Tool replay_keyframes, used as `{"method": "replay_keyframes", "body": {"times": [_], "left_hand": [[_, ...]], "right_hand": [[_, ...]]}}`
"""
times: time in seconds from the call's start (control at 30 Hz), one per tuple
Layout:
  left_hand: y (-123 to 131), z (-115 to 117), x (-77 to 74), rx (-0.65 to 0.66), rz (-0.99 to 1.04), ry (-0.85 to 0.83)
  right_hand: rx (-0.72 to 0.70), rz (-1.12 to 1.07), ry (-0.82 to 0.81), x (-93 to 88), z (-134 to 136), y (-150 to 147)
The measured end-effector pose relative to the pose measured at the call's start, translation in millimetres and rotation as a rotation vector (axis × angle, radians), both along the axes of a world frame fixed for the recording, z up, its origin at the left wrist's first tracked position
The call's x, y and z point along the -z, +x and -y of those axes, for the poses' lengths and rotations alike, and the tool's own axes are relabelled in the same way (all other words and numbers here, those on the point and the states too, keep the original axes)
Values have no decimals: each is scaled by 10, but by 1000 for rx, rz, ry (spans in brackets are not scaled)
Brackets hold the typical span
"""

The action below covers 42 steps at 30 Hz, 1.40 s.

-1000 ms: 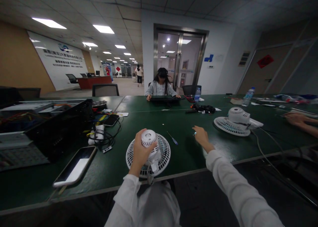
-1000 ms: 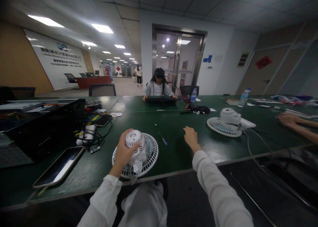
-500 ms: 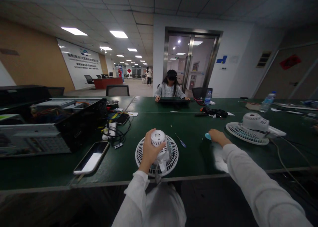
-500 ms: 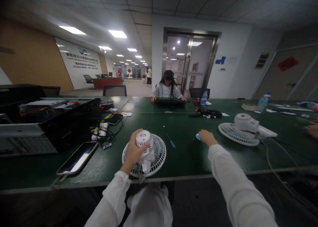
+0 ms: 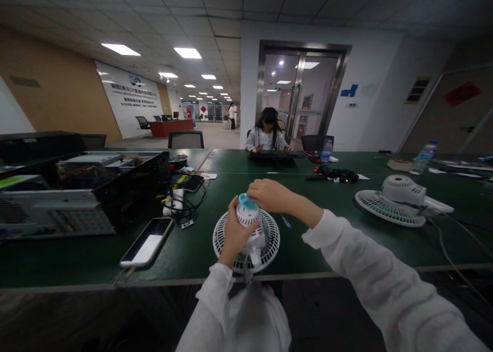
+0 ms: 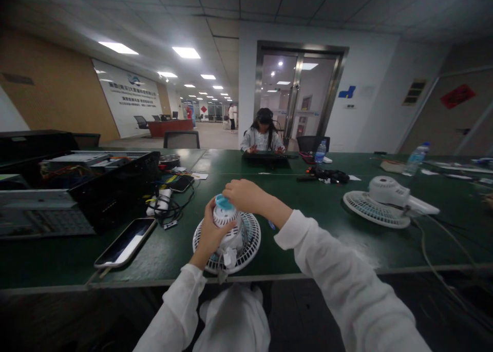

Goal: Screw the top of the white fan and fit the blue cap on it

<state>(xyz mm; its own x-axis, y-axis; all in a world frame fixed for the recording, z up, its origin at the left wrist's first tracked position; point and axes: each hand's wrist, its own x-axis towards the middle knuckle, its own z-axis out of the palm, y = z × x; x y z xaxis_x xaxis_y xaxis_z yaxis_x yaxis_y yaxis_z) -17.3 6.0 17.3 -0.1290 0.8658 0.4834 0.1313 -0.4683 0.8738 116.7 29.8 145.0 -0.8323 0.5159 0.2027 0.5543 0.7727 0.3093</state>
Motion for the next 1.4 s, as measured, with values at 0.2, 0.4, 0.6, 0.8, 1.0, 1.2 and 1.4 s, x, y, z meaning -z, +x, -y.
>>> {"method": "replay_keyframes", "body": {"times": [0.2,0.4,0.6,0.8,1.0,1.2,1.4], "left_hand": [[9,-22,28,-18,-26,15],[11,-25,17,-33,-1,31],[5,-26,30,-7,5,36],[15,-11,3,-1,12,21],[9,-14,13,-4,3,32],[6,2,-8,-24,-13,40],[14,18,-34,-24,7,26]], "right_hand": [[29,255,76,-53,106,-162],[0,273,119,-63,139,-176],[-26,263,132,-42,121,-132],[-31,269,138,-46,148,-143],[7,290,100,-70,151,-228],[115,336,50,-94,152,-311],[204,256,-31,-137,182,-344]]}}
